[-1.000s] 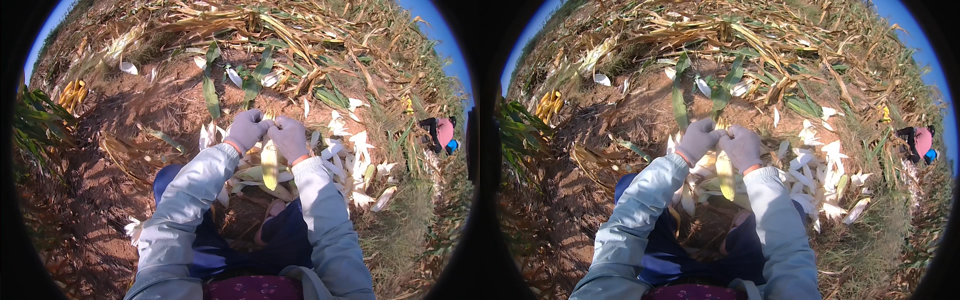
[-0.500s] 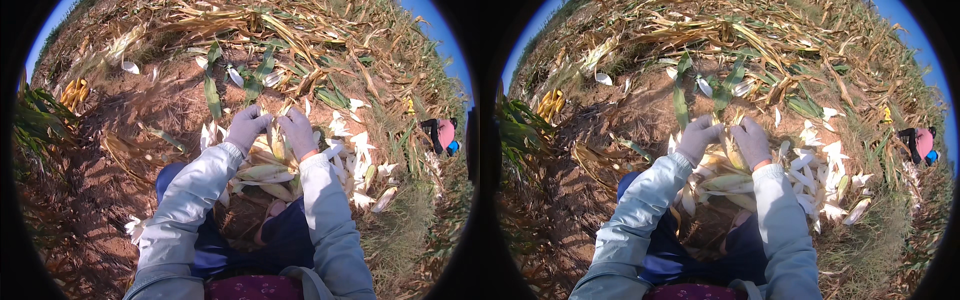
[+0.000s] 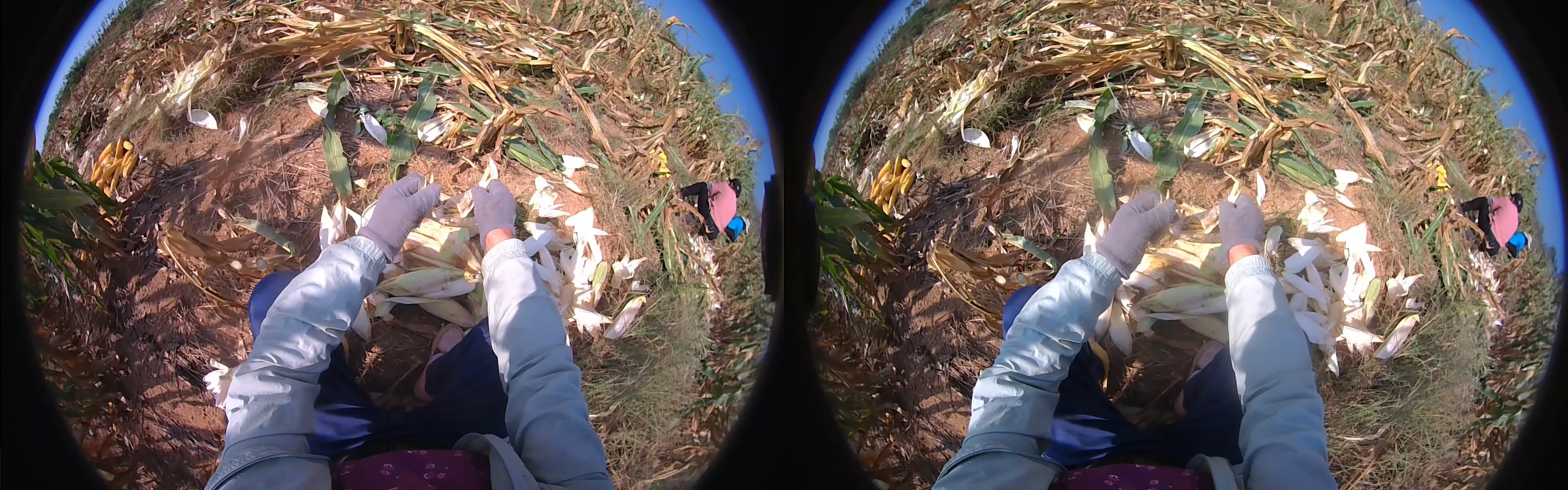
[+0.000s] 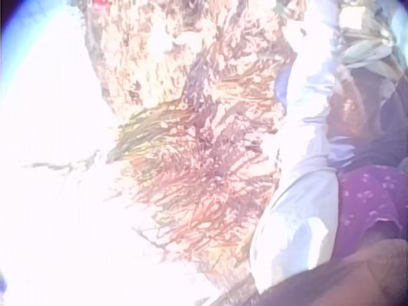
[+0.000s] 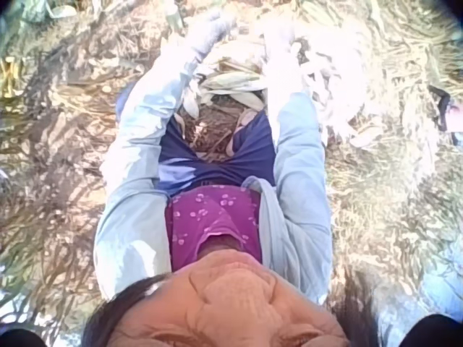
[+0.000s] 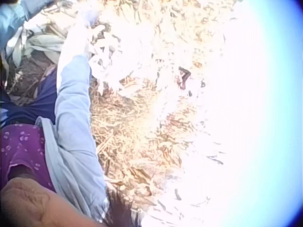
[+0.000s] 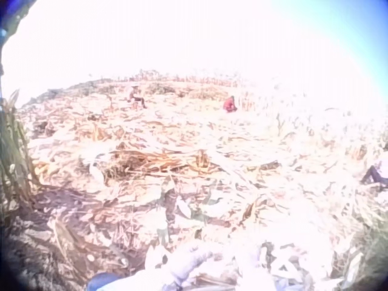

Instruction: The person sits on the ground in a cornfield and shucks corn cobs by hand. They repeatedly remove the husks from each cob and place the shucked corn into a pile on their lap.

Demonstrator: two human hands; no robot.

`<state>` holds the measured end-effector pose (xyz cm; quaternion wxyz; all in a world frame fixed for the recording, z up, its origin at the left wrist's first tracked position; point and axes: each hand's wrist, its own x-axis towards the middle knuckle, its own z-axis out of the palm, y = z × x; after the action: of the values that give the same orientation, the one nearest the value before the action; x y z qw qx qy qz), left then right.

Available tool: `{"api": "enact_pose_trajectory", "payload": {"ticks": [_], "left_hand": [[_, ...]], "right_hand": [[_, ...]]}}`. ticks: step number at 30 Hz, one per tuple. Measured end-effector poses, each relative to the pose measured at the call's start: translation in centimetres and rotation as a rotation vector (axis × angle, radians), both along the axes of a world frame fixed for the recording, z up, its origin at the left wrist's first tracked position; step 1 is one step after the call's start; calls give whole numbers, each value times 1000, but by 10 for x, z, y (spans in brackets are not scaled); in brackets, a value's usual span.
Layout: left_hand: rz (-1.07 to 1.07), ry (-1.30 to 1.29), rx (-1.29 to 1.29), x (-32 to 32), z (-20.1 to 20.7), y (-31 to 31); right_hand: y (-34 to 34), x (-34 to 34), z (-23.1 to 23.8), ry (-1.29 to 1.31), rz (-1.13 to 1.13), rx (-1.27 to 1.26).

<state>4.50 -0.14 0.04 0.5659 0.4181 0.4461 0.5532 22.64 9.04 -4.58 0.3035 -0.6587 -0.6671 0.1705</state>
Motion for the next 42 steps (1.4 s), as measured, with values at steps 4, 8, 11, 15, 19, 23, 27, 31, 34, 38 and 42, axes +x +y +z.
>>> {"api": "enact_pose_trajectory", "payload": {"ticks": [4,8,11,15,19,23,27,31,34,38,42], "left_hand": [[11,-83,-63,1,4,-5],[23,-125,-114,-3,26,-20],[102,-243,-134,-23,30,-24],[197,-155,-161,-39,41,-30],[310,-26,81,-49,8,-14],[280,-303,2,-65,14,-10],[390,347,489,-66,-15,-5],[303,-201,183,-52,-1,-6],[271,-558,-29,-42,14,-7],[350,-620,-94,-33,27,-11],[331,7,-107,-43,11,-1]], "right_hand": [[7,22,-13,-208,-103,18],[15,54,-28,-563,-126,1],[12,94,-24,-869,-165,-78],[12,127,-32,-794,-293,-243],[23,142,-41,-398,-370,-284],[12,117,-18,-423,-267,-148],[2,78,-1,-186,174,152],[-52,7,34,78,737,-179],[-76,-24,35,9,830,-380],[-78,-32,50,-16,834,-564],[-66,-13,7,-52,629,-342]]}}
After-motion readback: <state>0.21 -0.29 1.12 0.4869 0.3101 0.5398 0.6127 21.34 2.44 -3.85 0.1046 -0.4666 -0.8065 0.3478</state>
